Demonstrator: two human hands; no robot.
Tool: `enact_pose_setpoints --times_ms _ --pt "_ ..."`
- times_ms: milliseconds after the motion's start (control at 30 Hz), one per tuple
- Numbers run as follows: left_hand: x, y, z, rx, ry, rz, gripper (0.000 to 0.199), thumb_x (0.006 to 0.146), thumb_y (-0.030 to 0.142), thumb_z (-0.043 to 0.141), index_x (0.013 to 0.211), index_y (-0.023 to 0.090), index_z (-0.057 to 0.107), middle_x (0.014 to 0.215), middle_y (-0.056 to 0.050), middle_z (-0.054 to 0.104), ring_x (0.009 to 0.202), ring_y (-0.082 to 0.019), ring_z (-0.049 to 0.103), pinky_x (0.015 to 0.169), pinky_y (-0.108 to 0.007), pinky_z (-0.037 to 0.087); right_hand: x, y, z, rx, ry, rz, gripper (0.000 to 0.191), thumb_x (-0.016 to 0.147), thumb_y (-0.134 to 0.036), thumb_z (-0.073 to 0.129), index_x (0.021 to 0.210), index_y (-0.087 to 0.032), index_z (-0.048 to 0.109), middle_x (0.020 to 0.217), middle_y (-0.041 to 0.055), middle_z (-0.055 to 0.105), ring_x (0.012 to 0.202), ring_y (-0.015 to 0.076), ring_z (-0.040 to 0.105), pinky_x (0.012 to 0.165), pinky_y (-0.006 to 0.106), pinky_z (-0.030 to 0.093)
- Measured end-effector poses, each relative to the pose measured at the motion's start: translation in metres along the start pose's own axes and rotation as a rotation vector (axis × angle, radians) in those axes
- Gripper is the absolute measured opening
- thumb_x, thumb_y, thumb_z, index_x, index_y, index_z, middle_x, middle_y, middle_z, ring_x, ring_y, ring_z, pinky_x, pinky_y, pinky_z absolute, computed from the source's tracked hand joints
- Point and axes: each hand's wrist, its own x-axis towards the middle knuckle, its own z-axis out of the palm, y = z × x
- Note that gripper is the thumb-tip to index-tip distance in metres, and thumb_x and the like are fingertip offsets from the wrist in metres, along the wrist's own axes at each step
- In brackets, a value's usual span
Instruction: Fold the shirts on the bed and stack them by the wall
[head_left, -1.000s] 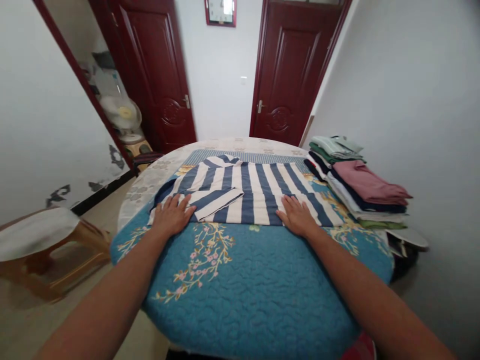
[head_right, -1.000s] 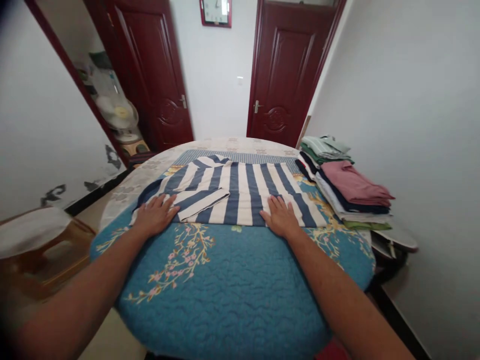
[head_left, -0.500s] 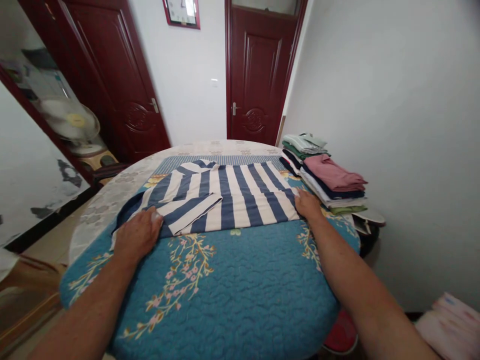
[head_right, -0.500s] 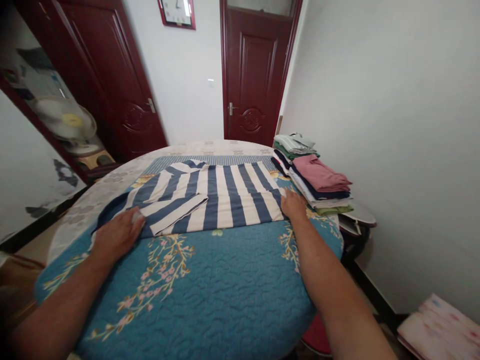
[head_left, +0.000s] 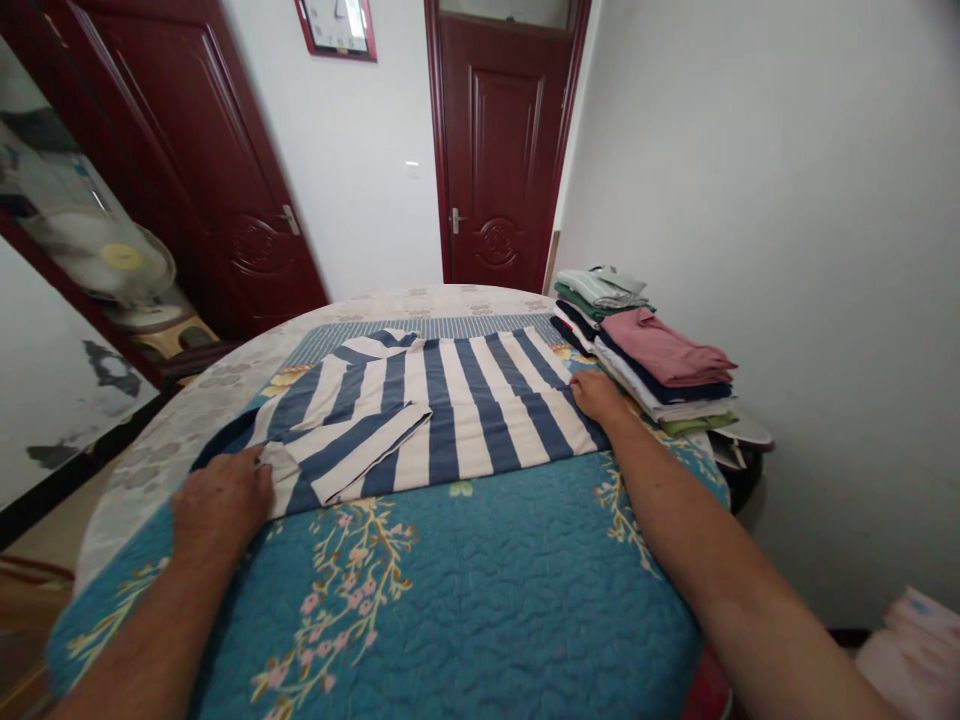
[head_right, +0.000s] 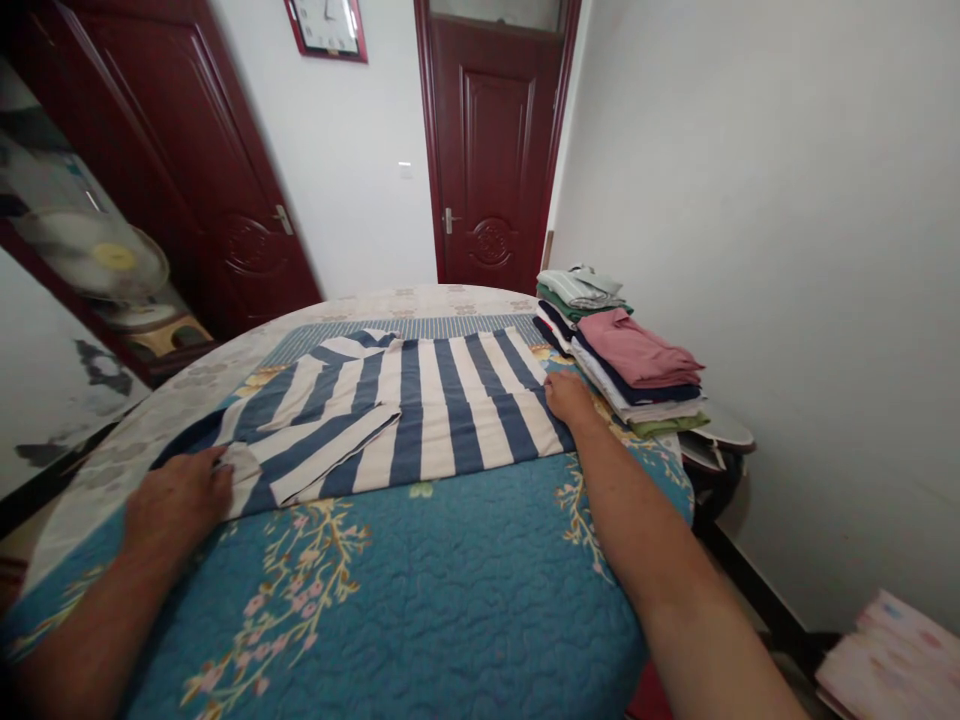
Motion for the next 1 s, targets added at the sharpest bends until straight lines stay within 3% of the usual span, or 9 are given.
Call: enact_pose_setpoints --times_ms 200,333,433,533,700,800,867,933,1000 --pt "-0.003 0.001 0.005 -0.096 0.030 -0.020 0.053 0.105 0.039 0.042 0.140 0.011 0.069 0.125 -0.022 0.074 0.112 -0.034 0.071 0.098 -0.045 0.056 -0.005 0.006 0.004 -0.013 -0.010 -0.061 0.033 0.100 -0.020 0.049 0.119 -0.011 0.073 0.126 0.0205 0.073 0.120 0.0302 0.064 0.111 0.039 0.046" --pt "-0.009 0.006 -0.007 -0.177 -0.035 -0.056 0.050 0.104 0.039 0.046 0.140 0.012 0.067 0.132 -0.020 0.073 0.120 -0.034 0.069 0.102 -0.045 0.055 -0.007 0.017 0.009 -0.030 0.025 -0.125 0.031 0.090 -0.017 0.055 0.114 -0.013 0.074 0.120 0.0182 0.075 0.115 0.0303 0.065 0.109 0.039 0.048" --pt "-0.016 0.013 -0.020 -0.204 -0.059 -0.085 0.043 0.106 0.037 0.043 0.135 0.015 0.067 0.132 -0.018 0.073 0.118 -0.033 0.071 0.098 -0.042 0.055 -0.005 0.024 0.017 -0.027 0.114 -0.136 0.028 0.090 -0.019 0.054 0.108 -0.015 0.075 0.111 0.0177 0.076 0.109 0.0319 0.067 0.104 0.041 0.051" --pt "-0.021 0.018 -0.026 -0.220 0.021 -0.135 0.039 0.106 0.032 0.041 0.131 0.015 0.066 0.130 -0.018 0.072 0.118 -0.032 0.071 0.097 -0.039 0.055 -0.001 0.024 0.024 0.013 0.246 -0.029 0.034 0.096 -0.025 0.052 0.120 -0.014 0.073 0.110 0.0180 0.077 0.104 0.0330 0.070 0.097 0.043 0.053" --pt "-0.028 0.019 -0.027 -0.210 0.034 -0.167 0.036 0.106 0.031 0.041 0.127 0.015 0.065 0.121 -0.018 0.072 0.111 -0.034 0.071 0.091 -0.042 0.055 -0.002 0.017 0.027 -0.008 0.115 0.046 0.043 0.102 -0.036 0.047 0.128 -0.014 0.074 0.118 0.0200 0.078 0.109 0.0339 0.072 0.099 0.045 0.054" --pt "-0.029 0.019 -0.032 -0.222 0.075 -0.178 0.037 0.103 0.030 0.045 0.131 0.016 0.066 0.124 -0.018 0.070 0.109 -0.033 0.071 0.089 -0.042 0.056 -0.004 0.014 0.022 -0.033 0.108 0.081 0.050 0.102 -0.037 0.046 0.139 -0.012 0.070 0.128 0.0229 0.074 0.116 0.0358 0.070 0.103 0.048 0.053" --pt "-0.029 0.022 -0.037 -0.261 0.188 -0.123 0.040 0.103 0.029 0.045 0.135 0.016 0.066 0.130 -0.018 0.068 0.117 -0.033 0.069 0.098 -0.043 0.055 -0.005 0.010 0.015 -0.070 0.153 0.086 0.053 0.102 -0.037 0.047 0.144 -0.011 0.066 0.134 0.0248 0.071 0.122 0.0382 0.068 0.106 0.052 0.052" --pt "-0.030 0.029 -0.041 -0.324 0.287 0.022 0.043 0.106 0.028 0.041 0.138 0.015 0.066 0.137 -0.018 0.067 0.130 -0.031 0.064 0.112 -0.045 0.050 -0.007 0.001 0.008 -0.095 0.207 0.051 0.054 0.102 -0.036 0.047 0.144 -0.009 0.065 0.136 0.0265 0.069 0.127 0.0403 0.065 0.110 0.055 0.050" --pt "-0.033 0.041 -0.041 -0.390 0.283 0.223 0.047 0.109 0.031 0.038 0.144 0.016 0.065 0.146 -0.016 0.066 0.143 -0.030 0.056 0.124 -0.047 0.041 -0.012 -0.016 0.005 -0.074 0.226 -0.044 0.053 0.103 -0.037 0.046 0.144 -0.007 0.064 0.139 0.0269 0.068 0.134 0.0402 0.060 0.116 0.055 0.046"
